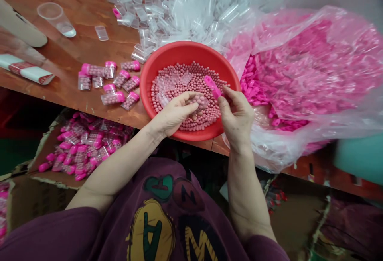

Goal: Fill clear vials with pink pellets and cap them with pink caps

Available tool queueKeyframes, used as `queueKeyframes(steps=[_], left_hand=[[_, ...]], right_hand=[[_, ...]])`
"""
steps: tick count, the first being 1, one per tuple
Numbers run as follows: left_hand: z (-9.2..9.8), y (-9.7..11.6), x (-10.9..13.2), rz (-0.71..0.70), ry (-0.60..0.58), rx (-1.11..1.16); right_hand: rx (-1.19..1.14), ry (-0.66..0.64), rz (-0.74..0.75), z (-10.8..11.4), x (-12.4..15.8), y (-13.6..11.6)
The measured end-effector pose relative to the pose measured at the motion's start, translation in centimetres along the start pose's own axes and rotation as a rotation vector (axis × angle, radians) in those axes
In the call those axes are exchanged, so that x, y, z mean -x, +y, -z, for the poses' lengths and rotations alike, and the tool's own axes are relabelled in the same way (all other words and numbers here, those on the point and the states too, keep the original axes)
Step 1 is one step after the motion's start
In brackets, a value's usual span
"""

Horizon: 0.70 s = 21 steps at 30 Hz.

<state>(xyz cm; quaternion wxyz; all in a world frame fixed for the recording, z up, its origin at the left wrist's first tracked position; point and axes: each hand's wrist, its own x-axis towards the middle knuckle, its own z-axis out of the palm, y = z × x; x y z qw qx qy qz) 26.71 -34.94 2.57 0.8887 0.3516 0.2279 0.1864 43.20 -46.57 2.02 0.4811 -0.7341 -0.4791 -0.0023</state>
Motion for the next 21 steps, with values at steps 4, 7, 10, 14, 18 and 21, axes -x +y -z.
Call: queueKeyframes(steps=[4,7,10,14,18,21], left_hand=[[-0.1,-0.1,-0.1,0.001,0.035,-0.015],[-0.2,-0.3,-0.1,-0.011,0.043,-0.028],[-0.4,-0.4,-0.1,-0.02,0.033,-0.042],[-0.5,-0.5,0.0,-0.034,0.048,-0.096],[-0.8,-0.5,-0.1,-0.081,0.098,-0.133],[-1.1,-0.4,-0.2,-0.083,0.149,-0.129]], right_hand=[[-0.166,-0.045,-0.037,-0.5,0.5,-2.8],[-0.153,-0.049,-0.046,-0.9,0.6,-4.0],[-0.143,-0.041,-0.054,-1.1,0.7,-4.1],[-0.076,-0.082,0.015,-1.1,0.6,-3.6],[-0.029,-0.12,0.106,-1.4,0.9,-3.3],[0.033,-0.106,0.179,-2.1,1.6,-3.5]])
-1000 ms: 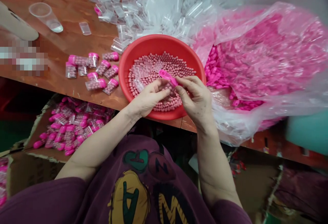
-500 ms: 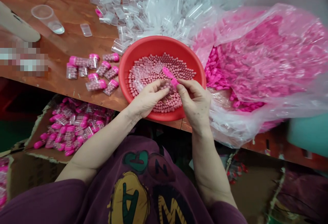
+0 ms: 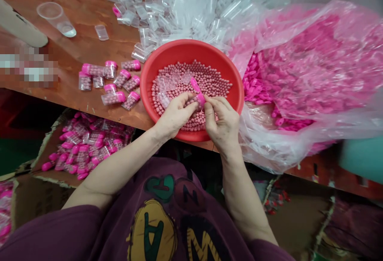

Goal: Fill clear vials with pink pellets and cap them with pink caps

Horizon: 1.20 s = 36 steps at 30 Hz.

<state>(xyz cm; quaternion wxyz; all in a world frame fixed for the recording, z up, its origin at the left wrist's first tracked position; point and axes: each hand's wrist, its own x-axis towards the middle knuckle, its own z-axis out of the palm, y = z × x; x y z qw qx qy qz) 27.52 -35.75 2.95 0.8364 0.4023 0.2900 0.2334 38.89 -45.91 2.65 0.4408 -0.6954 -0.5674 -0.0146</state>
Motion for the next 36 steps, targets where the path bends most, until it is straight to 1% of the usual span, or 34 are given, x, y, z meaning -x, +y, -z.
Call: queueKeyframes(steps=[3,5,7,9,11,13,15,17,18,20,22,25,28,32,34,36], left_hand=[[-0.2,0.2,0.0,0.024,0.033,0.01],[-0.2,0.4,0.1,0.024,0.021,0.028],[-0.1,0.5,0.3,0.046,-0.057,0.047],[0.1,0.6,0.5,0.115,-0.192,0.029],[0.4,0.6,0.7,0.192,-0.296,-0.005],[0.6,0.7,0.7,0.226,-0.31,0.001],[0.7,0.8,0.5,0.213,-0.26,0.058],[0.7,0.8,0.3,0.19,-0.197,0.123],[0.7,0.9,0.2,0.184,-0.164,0.151],[0.6,0.9,0.0,0.188,-0.11,0.193],[0.5,0.9,-0.1,0.215,-0.094,0.207],[0.4,0.9,0.0,0.25,-0.104,0.204],[0.5,1.0,0.1,0.252,-0.118,0.21],[1.1,1.1,0.2,0.277,-0.225,0.208],[1.3,1.0,0.2,0.274,-0.266,0.202],[1.4,0.9,0.3,0.263,-0.287,0.195]], right_hand=[[0.005,0.053,0.003,-0.6,0.6,-0.3],[-0.073,0.077,-0.068,-0.8,0.6,0.0],[-0.19,0.101,-0.204,-0.8,0.1,0.7],[-0.311,0.078,-0.326,-0.8,-0.8,1.7],[-0.398,-0.009,-0.385,-0.7,-1.8,2.3],[-0.416,-0.064,-0.393,-0.5,-2.4,2.3],[-0.367,-0.001,-0.361,-0.1,-2.4,1.8],[-0.286,0.053,-0.271,0.5,-1.8,1.2],[-0.241,0.045,-0.208,0.7,-1.3,1.0],[-0.139,-0.022,-0.068,0.9,-0.2,0.9],[-0.021,-0.067,0.036,0.4,0.7,1.2],[0.119,-0.033,0.102,-0.7,1.5,1.9],[0.175,-0.017,0.144,-1.2,1.4,2.1],[0.11,-0.082,0.156,0.2,1.1,2.2],[0.054,-0.093,0.194,1.2,1.0,2.2],[0.019,-0.089,0.181,1.8,1.0,2.1]])
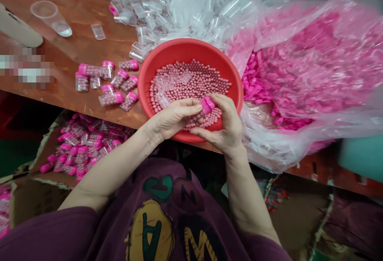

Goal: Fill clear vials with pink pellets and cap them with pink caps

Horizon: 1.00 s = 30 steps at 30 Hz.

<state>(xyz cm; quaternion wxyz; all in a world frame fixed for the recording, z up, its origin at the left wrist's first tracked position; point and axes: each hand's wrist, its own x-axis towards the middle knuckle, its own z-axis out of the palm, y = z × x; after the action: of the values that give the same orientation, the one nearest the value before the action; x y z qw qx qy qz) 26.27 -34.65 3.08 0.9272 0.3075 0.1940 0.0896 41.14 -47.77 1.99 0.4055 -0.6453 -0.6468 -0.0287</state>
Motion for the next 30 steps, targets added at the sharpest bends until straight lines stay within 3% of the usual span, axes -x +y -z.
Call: queueKeyframes(steps=[8,14,17,22,26,30], left_hand=[[0.1,0.0,-0.1,0.023,-0.077,-0.048],[0.0,0.0,-0.2,0.052,-0.051,-0.048],[0.0,-0.2,-0.4,0.01,0.011,-0.028],[0.0,-0.3,-0.7,0.01,0.119,0.009],[-0.3,-0.3,-0.6,-0.032,0.136,-0.019],[-0.7,-0.6,-0.6,-0.11,0.136,-0.108]], right_hand=[[-0.277,0.216,-0.196,-0.6,0.0,-0.7],[-0.301,0.245,-0.294,-0.9,-0.1,-0.5],[-0.257,0.217,-0.263,-0.8,0.2,-0.5],[0.04,0.074,-0.123,-2.1,0.9,-0.3],[0.166,0.14,-0.042,-3.5,0.9,-0.2],[0.16,0.131,-0.026,-3.1,0.5,0.0]])
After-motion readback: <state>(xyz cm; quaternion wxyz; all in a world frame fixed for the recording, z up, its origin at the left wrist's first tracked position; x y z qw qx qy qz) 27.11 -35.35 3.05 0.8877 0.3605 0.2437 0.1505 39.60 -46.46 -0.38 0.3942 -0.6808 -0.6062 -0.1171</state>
